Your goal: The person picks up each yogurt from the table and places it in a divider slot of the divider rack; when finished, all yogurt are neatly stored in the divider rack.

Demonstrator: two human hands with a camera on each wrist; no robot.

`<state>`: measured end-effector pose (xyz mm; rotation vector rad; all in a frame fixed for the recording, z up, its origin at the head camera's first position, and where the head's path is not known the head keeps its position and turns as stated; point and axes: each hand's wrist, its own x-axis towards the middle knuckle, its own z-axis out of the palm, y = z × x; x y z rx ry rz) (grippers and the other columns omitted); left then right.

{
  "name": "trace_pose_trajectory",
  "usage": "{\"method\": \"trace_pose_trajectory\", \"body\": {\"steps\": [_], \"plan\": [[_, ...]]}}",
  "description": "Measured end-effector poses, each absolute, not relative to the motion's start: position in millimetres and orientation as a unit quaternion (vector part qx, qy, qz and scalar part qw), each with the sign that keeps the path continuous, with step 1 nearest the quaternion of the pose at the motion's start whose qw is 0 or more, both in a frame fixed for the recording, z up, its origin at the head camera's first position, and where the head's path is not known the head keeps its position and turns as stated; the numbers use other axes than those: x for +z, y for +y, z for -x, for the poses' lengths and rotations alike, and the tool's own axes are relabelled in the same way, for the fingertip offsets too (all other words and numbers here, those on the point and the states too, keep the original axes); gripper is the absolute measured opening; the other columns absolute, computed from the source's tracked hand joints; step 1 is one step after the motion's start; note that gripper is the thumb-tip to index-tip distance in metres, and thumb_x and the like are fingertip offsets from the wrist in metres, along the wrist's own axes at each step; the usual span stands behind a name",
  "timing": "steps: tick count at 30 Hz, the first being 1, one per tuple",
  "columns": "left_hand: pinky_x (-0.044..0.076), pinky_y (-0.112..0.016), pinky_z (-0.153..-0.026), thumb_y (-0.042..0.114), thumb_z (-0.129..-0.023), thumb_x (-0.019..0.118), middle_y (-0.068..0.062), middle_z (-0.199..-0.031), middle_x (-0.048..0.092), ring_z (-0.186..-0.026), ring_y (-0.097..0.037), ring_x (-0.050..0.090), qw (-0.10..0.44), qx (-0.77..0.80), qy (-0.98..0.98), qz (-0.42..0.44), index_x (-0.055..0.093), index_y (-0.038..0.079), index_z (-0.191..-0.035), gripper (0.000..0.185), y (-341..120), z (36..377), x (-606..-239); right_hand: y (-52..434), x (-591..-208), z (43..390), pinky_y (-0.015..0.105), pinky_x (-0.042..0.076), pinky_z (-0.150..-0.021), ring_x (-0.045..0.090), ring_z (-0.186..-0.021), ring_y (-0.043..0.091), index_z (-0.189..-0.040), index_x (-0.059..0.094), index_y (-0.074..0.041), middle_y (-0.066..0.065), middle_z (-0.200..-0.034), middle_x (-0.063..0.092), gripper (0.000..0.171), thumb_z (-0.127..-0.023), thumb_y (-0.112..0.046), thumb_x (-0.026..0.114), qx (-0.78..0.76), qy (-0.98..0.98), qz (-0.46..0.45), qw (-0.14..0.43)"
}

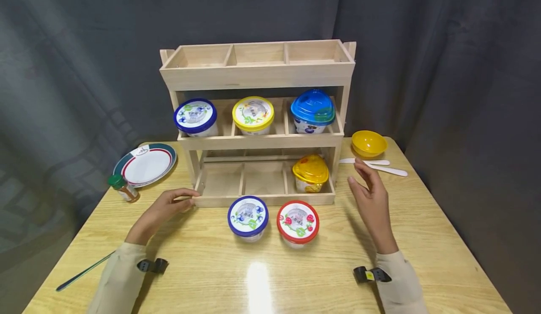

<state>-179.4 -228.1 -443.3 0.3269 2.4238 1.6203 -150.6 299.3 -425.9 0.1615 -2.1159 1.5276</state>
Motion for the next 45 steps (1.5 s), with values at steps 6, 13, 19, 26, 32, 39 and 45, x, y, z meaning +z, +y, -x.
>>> {"method": "trace_pose_trajectory", "body": {"steps": [6, 13, 19, 26, 32, 39, 45], "plan": [[0.056, -0.033, -0.096, 0.004, -0.111, 0.062, -0.031, -0.146, 0.060, -0.127, -0.040, 0.065, 0.106, 0.550, 0.822, -0.106, 0.068, -0.010, -0.135, 0.029, -228.0, 179.2, -443.6, 302.8, -432.5, 138.3, 0.011, 0.048, -0.100, 0.056, -0.137, 0.000, -0.152, 0.053, 0.007, -0.003, -0.158, 0.056, 0.044, -0.109, 0.005, 0.060, 0.566, -0.783, -0.087, 0.243], [0.056, -0.032, -0.095, 0.003, -0.110, 0.062, -0.032, -0.146, 0.060, -0.126, -0.040, 0.065, 0.100, 0.550, 0.822, -0.108, 0.068, -0.011, -0.134, 0.028, -228.2, 179.3, -443.1, 298.1, -438.6, 125.6, 0.015, 0.049, -0.103, 0.056, -0.138, 0.002, -0.149, 0.054, 0.007, -0.002, -0.161, 0.053, 0.043, -0.107, 0.011, 0.058, 0.591, -0.771, -0.147, 0.186], [0.056, -0.032, -0.094, 0.004, -0.110, 0.062, -0.031, -0.146, 0.059, -0.125, -0.039, 0.066, 0.102, 0.550, 0.822, -0.106, 0.068, -0.010, -0.134, 0.029, -228.3, 178.8, -442.3, 288.9, -444.2, 117.7, 0.015, 0.046, -0.107, 0.055, -0.139, 0.002, -0.148, 0.053, 0.009, 0.002, -0.162, 0.052, 0.043, -0.105, 0.011, 0.062, 0.566, -0.794, -0.190, 0.114], [0.056, -0.030, -0.094, 0.004, -0.110, 0.063, -0.031, -0.145, 0.060, -0.125, -0.038, 0.066, 0.099, 0.550, 0.822, -0.109, 0.069, -0.010, -0.134, 0.028, -228.8, 179.4, -442.1, 283.5, -449.3, 114.9, 0.021, 0.051, -0.105, 0.053, -0.143, 0.005, -0.149, 0.051, 0.010, 0.008, -0.166, 0.048, 0.046, -0.105, 0.009, 0.064, 0.580, -0.782, -0.223, 0.045], [0.056, -0.030, -0.093, 0.004, -0.110, 0.063, -0.031, -0.146, 0.059, -0.125, -0.037, 0.066, 0.100, 0.551, 0.821, -0.109, 0.068, -0.010, -0.134, 0.028, -228.8, 179.7, -442.6, 281.0, -449.7, 112.2, 0.024, 0.054, -0.103, 0.050, -0.144, 0.000, -0.147, 0.052, 0.012, 0.011, -0.166, 0.048, 0.046, -0.103, 0.010, 0.066, 0.590, -0.771, -0.238, 0.013], [0.056, -0.030, -0.093, 0.005, -0.110, 0.063, -0.031, -0.147, 0.059, -0.126, -0.037, 0.065, 0.103, 0.550, 0.822, -0.104, 0.068, -0.010, -0.134, 0.029, -228.2, 179.2, -443.1, 279.3, -452.0, 110.8, 0.025, 0.055, -0.103, 0.052, -0.143, 0.000, -0.144, 0.059, 0.004, 0.011, -0.165, 0.047, 0.042, -0.103, 0.010, 0.066, 0.601, -0.760, -0.247, -0.021], [0.055, -0.030, -0.094, 0.005, -0.110, 0.063, -0.031, -0.146, 0.059, -0.126, -0.038, 0.065, 0.104, 0.554, 0.819, -0.107, 0.068, -0.010, -0.134, 0.029, -228.1, 178.7, -442.7, 278.0, -452.2, 110.9, 0.026, 0.055, -0.103, 0.052, -0.142, 0.001, -0.139, 0.063, 0.002, 0.028, -0.164, 0.041, 0.036, -0.103, 0.009, 0.066, 0.601, -0.757, -0.253, -0.038]]}}
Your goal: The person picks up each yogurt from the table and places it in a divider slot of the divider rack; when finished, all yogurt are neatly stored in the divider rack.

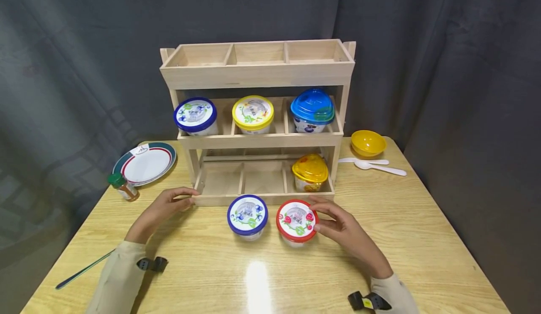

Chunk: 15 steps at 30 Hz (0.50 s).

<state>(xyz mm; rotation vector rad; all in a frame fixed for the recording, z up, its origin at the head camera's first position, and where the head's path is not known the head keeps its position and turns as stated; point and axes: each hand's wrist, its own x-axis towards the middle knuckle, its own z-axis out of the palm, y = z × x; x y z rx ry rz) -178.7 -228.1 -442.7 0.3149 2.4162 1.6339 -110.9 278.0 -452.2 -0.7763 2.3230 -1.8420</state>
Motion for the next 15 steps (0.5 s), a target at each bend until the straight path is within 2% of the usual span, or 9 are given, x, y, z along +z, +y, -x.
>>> {"method": "trace_pose_trajectory", "body": {"steps": [3, 6, 15], "plan": [[0.056, -0.031, -0.094, 0.005, -0.110, 0.063, -0.031, -0.146, 0.059, -0.126, -0.038, 0.065, 0.104, 0.553, 0.820, -0.107, 0.068, -0.010, -0.134, 0.029, -228.3, 178.8, -442.8, 277.6, -452.2, 111.0, 0.025, 0.054, -0.104, 0.051, -0.143, 0.001, -0.137, 0.065, 0.001, 0.030, -0.164, 0.041, 0.035, -0.103, 0.009, 0.067, -0.597, 0.758, 0.259, 0.041], [0.056, -0.031, -0.094, 0.005, -0.110, 0.062, -0.030, -0.147, 0.059, -0.126, -0.038, 0.065, 0.106, 0.553, 0.819, -0.105, 0.068, -0.010, -0.135, 0.029, -228.4, 178.9, -443.0, 277.7, -452.8, 110.4, 0.024, 0.052, -0.105, 0.051, -0.142, 0.001, -0.135, 0.067, -0.001, 0.025, -0.165, 0.044, 0.034, -0.103, 0.008, 0.067, -0.594, 0.758, 0.263, 0.047], [0.055, -0.027, -0.093, 0.004, -0.110, 0.062, -0.031, -0.148, 0.058, -0.129, -0.040, 0.064, 0.109, 0.552, 0.820, -0.103, 0.068, -0.010, -0.135, 0.029, -228.2, 178.6, -443.1, 277.1, -454.7, 107.7, 0.022, 0.052, -0.104, 0.055, -0.137, 0.001, -0.131, 0.069, 0.001, -0.010, -0.159, 0.052, 0.030, -0.104, 0.010, 0.064, -0.599, 0.747, 0.284, 0.051]]}}
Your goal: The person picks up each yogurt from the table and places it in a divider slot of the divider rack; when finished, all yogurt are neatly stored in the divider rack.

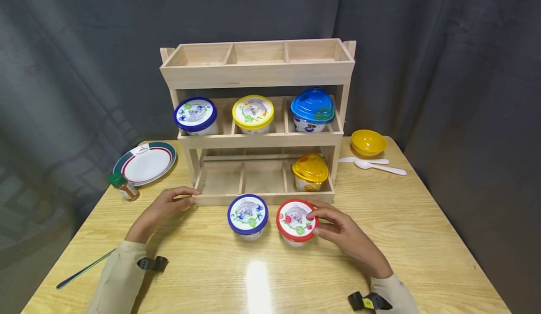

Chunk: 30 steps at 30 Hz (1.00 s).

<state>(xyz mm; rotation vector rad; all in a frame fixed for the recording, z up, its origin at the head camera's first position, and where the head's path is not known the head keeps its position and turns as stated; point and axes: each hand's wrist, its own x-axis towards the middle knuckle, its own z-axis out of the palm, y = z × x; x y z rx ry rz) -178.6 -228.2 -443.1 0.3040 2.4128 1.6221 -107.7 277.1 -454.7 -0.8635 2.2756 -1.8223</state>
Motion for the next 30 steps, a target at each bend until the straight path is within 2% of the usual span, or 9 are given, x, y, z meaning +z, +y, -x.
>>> {"method": "trace_pose_trajectory", "body": {"steps": [4, 10, 12, 20, 30], "plan": [[0.055, -0.027, -0.093, 0.005, -0.110, 0.062, -0.030, -0.147, 0.058, -0.128, -0.039, 0.064, 0.107, 0.551, 0.821, -0.103, 0.068, -0.009, -0.135, 0.029, -228.2, 179.3, -443.7, 276.9, -454.3, 106.6, 0.022, 0.052, -0.104, 0.053, -0.138, -0.002, -0.132, 0.068, 0.000, -0.012, -0.158, 0.052, 0.030, -0.104, 0.009, 0.065, -0.598, 0.750, 0.277, 0.055], [0.055, -0.028, -0.092, 0.005, -0.110, 0.063, -0.030, -0.147, 0.058, -0.126, -0.037, 0.066, 0.104, 0.551, 0.821, -0.108, 0.068, -0.009, -0.135, 0.029, -227.9, 180.7, -444.2, 276.8, -455.0, 106.3, 0.027, 0.055, -0.103, 0.054, -0.137, -0.002, -0.135, 0.066, 0.002, 0.014, -0.158, 0.049, 0.032, -0.103, 0.007, 0.068, -0.603, 0.751, 0.261, 0.071], [0.055, -0.028, -0.093, 0.004, -0.110, 0.063, -0.030, -0.147, 0.059, -0.125, -0.036, 0.066, 0.102, 0.552, 0.820, -0.111, 0.068, -0.010, -0.134, 0.028, -228.0, 181.0, -444.3, 277.0, -455.7, 106.2, 0.028, 0.056, -0.102, 0.056, -0.135, 0.000, -0.136, 0.065, 0.003, 0.016, -0.154, 0.050, 0.034, -0.103, 0.007, 0.069, -0.605, 0.750, 0.256, 0.078], [0.054, -0.025, -0.093, 0.003, -0.110, 0.062, -0.031, -0.146, 0.059, -0.126, -0.037, 0.065, 0.100, 0.550, 0.821, -0.116, 0.068, -0.010, -0.134, 0.028, -227.4, 180.9, -445.1, 277.8, -459.1, 105.2, 0.027, 0.056, -0.102, 0.061, -0.130, 0.003, -0.138, 0.060, 0.008, -0.010, -0.146, 0.057, 0.037, -0.102, 0.008, 0.069, -0.621, 0.735, 0.255, 0.095], [0.055, -0.027, -0.094, 0.003, -0.110, 0.062, -0.031, -0.147, 0.058, -0.126, -0.039, 0.065, 0.103, 0.551, 0.820, -0.112, 0.068, -0.010, -0.135, 0.029, -229.0, 179.7, -444.5, 275.3, -459.1, 104.8, 0.026, 0.056, -0.102, 0.062, -0.128, 0.003, -0.137, 0.060, 0.009, -0.009, -0.142, 0.061, 0.037, -0.102, 0.008, 0.069, -0.617, 0.740, 0.255, 0.083]]}}
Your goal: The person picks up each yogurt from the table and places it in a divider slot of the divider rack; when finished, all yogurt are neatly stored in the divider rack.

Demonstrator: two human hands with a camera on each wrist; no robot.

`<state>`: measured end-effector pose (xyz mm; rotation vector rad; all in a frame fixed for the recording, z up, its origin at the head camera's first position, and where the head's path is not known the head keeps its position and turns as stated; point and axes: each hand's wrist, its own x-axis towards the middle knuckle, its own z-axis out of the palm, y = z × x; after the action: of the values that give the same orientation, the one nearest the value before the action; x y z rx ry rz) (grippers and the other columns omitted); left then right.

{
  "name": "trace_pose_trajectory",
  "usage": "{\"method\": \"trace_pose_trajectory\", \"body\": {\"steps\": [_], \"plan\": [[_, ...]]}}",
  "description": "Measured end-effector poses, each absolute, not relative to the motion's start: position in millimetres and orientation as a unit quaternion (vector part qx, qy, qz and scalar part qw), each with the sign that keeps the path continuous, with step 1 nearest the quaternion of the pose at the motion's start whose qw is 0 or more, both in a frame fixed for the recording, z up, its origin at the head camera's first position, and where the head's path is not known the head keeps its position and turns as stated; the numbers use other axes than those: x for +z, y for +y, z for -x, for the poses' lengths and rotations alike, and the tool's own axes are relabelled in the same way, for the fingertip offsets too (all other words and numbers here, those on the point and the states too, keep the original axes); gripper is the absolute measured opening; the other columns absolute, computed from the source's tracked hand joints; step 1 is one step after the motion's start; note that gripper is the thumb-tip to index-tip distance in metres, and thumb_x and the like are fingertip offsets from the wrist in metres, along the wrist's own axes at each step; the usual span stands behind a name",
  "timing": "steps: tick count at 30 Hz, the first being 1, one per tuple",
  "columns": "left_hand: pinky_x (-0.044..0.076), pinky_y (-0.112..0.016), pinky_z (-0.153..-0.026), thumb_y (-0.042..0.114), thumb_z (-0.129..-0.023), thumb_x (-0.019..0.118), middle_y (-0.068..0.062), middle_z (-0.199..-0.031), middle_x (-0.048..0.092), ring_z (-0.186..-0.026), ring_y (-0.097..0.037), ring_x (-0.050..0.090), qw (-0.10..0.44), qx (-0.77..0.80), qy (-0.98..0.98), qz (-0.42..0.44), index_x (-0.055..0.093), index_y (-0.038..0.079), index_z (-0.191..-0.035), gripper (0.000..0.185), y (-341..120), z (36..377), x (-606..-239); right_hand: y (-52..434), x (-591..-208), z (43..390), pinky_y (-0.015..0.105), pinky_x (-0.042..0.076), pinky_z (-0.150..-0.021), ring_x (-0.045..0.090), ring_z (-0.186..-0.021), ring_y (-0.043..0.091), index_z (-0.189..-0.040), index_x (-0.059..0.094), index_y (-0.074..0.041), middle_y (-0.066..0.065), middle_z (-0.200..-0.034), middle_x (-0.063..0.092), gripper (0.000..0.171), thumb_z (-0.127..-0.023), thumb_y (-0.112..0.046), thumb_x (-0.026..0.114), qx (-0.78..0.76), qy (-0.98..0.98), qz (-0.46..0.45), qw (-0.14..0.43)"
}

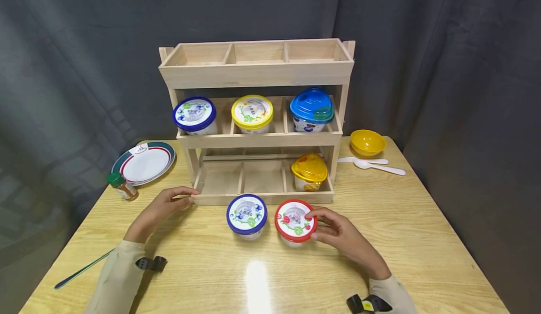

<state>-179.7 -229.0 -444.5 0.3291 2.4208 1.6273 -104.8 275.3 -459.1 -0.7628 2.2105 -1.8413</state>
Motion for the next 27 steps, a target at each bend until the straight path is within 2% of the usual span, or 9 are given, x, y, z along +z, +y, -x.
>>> {"method": "trace_pose_trajectory", "body": {"steps": [10, 15, 18, 24, 27], "plan": [[0.054, -0.026, -0.094, 0.003, -0.110, 0.062, -0.031, -0.147, 0.059, -0.127, -0.038, 0.064, 0.100, 0.550, 0.822, -0.112, 0.068, -0.010, -0.135, 0.028, -229.9, 179.5, -443.8, 272.5, -453.6, 102.2, 0.022, 0.054, -0.102, 0.065, -0.126, 0.003, -0.137, 0.062, 0.006, -0.001, -0.143, 0.061, 0.036, -0.103, 0.003, 0.071, -0.603, 0.759, 0.231, 0.078], [0.054, -0.026, -0.095, 0.004, -0.110, 0.062, -0.030, -0.147, 0.059, -0.127, -0.036, 0.064, 0.101, 0.552, 0.820, -0.114, 0.069, -0.009, -0.134, 0.028, -229.0, 180.8, -444.1, 272.6, -452.6, 100.0, 0.018, 0.050, -0.104, 0.060, -0.129, 0.000, -0.135, 0.065, 0.001, 0.005, -0.143, 0.061, 0.033, -0.104, 0.001, 0.071, -0.596, 0.770, 0.218, 0.072], [0.055, -0.027, -0.095, 0.004, -0.110, 0.062, -0.029, -0.146, 0.060, -0.126, -0.033, 0.064, 0.103, 0.553, 0.819, -0.114, 0.069, -0.009, -0.134, 0.028, -228.9, 181.1, -444.9, 273.2, -452.6, 99.4, 0.018, 0.049, -0.105, 0.059, -0.130, -0.001, -0.134, 0.064, 0.001, 0.002, -0.142, 0.062, 0.032, -0.103, 0.003, 0.071, -0.598, 0.767, 0.225, 0.060], [0.055, -0.028, -0.094, 0.004, -0.110, 0.063, -0.029, -0.146, 0.060, -0.124, -0.030, 0.064, 0.103, 0.556, 0.817, -0.115, 0.069, -0.009, -0.134, 0.028, -229.7, 181.3, -446.2, 275.9, -451.1, 99.6, 0.020, 0.053, -0.101, 0.060, -0.130, -0.001, -0.134, 0.062, 0.006, -0.013, -0.144, 0.060, 0.034, -0.101, 0.012, 0.068, -0.610, 0.757, 0.234, 0.019], [0.055, -0.027, -0.095, 0.004, -0.110, 0.063, -0.029, -0.146, 0.060, -0.124, -0.031, 0.064, 0.102, 0.556, 0.817, -0.114, 0.069, -0.009, -0.134, 0.028, -230.0, 181.3, -446.3, 277.6, -449.7, 99.9, 0.023, 0.056, -0.100, 0.061, -0.130, 0.000, -0.134, 0.060, 0.009, -0.013, -0.144, 0.059, 0.035, -0.099, 0.015, 0.067, -0.619, 0.749, 0.236, 0.001]]}}
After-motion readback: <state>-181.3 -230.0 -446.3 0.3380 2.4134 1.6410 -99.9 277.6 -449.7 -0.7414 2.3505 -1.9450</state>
